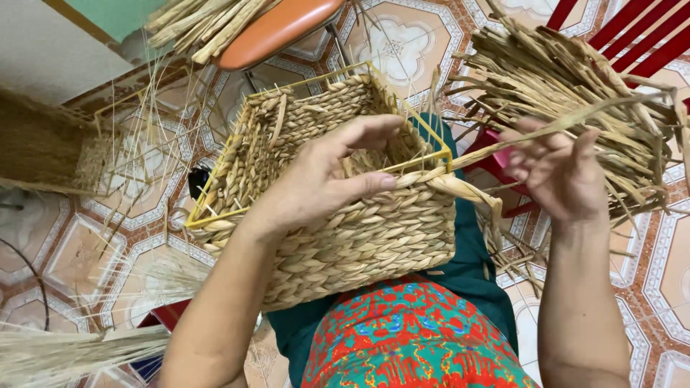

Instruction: The person weaves a basket by threading dried fiber strips through the sides and wrapping them along the rim by hand.

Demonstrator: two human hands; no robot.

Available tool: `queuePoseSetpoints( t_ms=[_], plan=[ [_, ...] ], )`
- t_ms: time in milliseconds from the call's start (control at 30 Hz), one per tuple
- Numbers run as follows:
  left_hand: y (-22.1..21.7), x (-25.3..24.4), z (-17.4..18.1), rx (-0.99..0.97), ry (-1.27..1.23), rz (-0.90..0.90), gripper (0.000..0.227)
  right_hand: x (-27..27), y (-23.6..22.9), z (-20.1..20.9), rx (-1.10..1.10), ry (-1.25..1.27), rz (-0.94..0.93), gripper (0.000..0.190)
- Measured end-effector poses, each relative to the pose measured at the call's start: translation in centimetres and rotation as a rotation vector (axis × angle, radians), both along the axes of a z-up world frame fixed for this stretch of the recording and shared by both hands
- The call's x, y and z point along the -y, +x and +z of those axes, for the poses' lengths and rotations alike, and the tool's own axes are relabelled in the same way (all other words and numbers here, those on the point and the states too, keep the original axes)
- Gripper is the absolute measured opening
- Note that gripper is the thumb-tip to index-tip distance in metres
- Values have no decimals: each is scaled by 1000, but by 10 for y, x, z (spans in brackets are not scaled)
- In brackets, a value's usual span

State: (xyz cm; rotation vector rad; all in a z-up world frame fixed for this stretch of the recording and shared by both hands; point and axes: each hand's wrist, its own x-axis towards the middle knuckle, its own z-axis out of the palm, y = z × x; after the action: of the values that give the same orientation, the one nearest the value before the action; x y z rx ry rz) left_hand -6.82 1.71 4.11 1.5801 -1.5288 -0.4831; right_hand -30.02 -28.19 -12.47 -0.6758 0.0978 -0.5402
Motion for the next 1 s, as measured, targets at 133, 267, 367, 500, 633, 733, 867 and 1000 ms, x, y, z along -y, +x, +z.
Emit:
queuePoseSetpoints(
  t_ms=[133,267,367,500,633,733,867,1000],
  plan=[
    [-26,23,36,-203,469,228,68,-20,-27,6,-253,-547,351,73],
    [-29,46,2,-13,233,147,58,-31,-46,37,-458,-729,390,52],
    [-35,68,11,-95,485,225,56,-33,-40,74,-659,-857,152,36],
    [-46,76,5,-30,417,285,48,-30,11,107,-570,-1547,-250,19],
    [-65,82,1,282,369,371,60,-22,68,51,-388,-1556,-112,12],
    [-69,83,-20,409,141,422,46,-23,86,4,-246,-1597,-224,9],
    [-65,70,-22,356,12,411,43,-83,64,67,-452,-1320,-455,20],
    [-48,22,23,314,-70,552,38,-93,36,9,-393,-1209,-562,11]
  ],
)
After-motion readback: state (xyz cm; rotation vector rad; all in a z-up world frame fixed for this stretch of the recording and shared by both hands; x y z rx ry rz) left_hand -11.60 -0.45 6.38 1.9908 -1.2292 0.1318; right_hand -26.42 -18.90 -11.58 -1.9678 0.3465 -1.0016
